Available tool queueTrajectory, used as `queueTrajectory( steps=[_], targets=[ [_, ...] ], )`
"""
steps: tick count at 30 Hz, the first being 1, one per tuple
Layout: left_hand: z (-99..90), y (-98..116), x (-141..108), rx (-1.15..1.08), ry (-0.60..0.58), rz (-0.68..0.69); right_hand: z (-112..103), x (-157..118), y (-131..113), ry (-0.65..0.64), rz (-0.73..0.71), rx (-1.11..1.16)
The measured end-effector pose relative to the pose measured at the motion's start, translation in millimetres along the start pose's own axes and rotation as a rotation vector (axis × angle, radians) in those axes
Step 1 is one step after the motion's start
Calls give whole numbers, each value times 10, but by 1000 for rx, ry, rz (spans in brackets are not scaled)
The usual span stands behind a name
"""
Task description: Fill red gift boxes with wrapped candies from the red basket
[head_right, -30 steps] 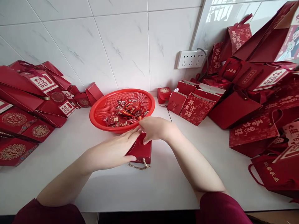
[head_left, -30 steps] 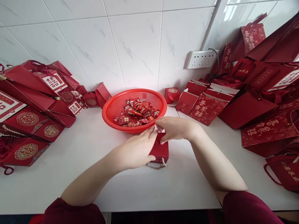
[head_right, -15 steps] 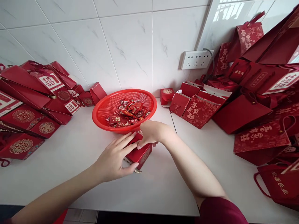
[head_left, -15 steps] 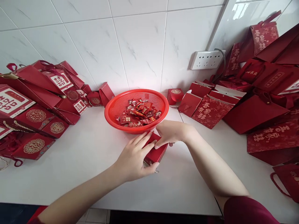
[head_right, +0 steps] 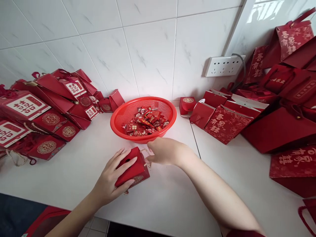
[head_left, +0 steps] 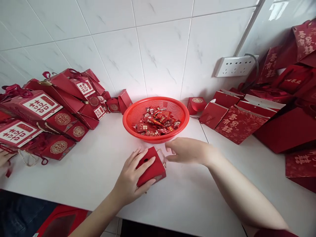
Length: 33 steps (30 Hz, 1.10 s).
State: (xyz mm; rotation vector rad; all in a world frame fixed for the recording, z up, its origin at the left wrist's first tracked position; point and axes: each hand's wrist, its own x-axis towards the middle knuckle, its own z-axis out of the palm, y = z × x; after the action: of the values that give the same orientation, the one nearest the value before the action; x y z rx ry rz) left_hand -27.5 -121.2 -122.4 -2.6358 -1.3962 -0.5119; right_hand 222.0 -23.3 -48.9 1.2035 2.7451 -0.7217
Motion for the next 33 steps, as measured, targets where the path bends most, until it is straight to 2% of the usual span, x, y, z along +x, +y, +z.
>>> queueTrajectory(
  steps=[4, 9, 13, 16, 18, 20, 21, 23, 24, 26, 28, 30, 33],
  targets=[
    [-118, -213, -164, 13, -61, 53, -97, -139, 75, 45, 52, -15],
    [-305, -537, -372, 17, -60, 22, -174, -234, 127, 63, 112, -33],
    [-389, -733, -484, 144, 74, -190, -195, -274, 155, 86, 112, -41],
    [-354, -717, -446, 225, 197, -450, -136, -228, 86, 69, 141, -62],
    [-309, -656, -372, 276, 238, -629, -25, -120, -40, 49, 108, -129],
    [-271, -613, -294, 318, 221, -758, 164, 55, -217, 69, 40, -254],
    [-259, -610, -265, 319, 187, -806, 287, 160, -310, 131, -5, -351],
    [-248, -651, -240, 258, 106, -886, 575, 378, -472, 172, -91, -403],
    [-246, -692, -244, 206, 75, -914, 727, 477, -528, 176, -201, -411],
    [-243, -805, -277, 98, 55, -937, 1015, 632, -583, 232, -514, -479],
    [-243, -943, -314, 40, 75, -918, 1234, 718, -572, 275, -715, -502],
    [-266, -1103, -321, 18, 106, -887, 1358, 753, -526, 314, -809, -486],
    [-390, -1383, -227, 9, 135, -878, 1396, 775, -449, 350, -855, -445]
  ],
)
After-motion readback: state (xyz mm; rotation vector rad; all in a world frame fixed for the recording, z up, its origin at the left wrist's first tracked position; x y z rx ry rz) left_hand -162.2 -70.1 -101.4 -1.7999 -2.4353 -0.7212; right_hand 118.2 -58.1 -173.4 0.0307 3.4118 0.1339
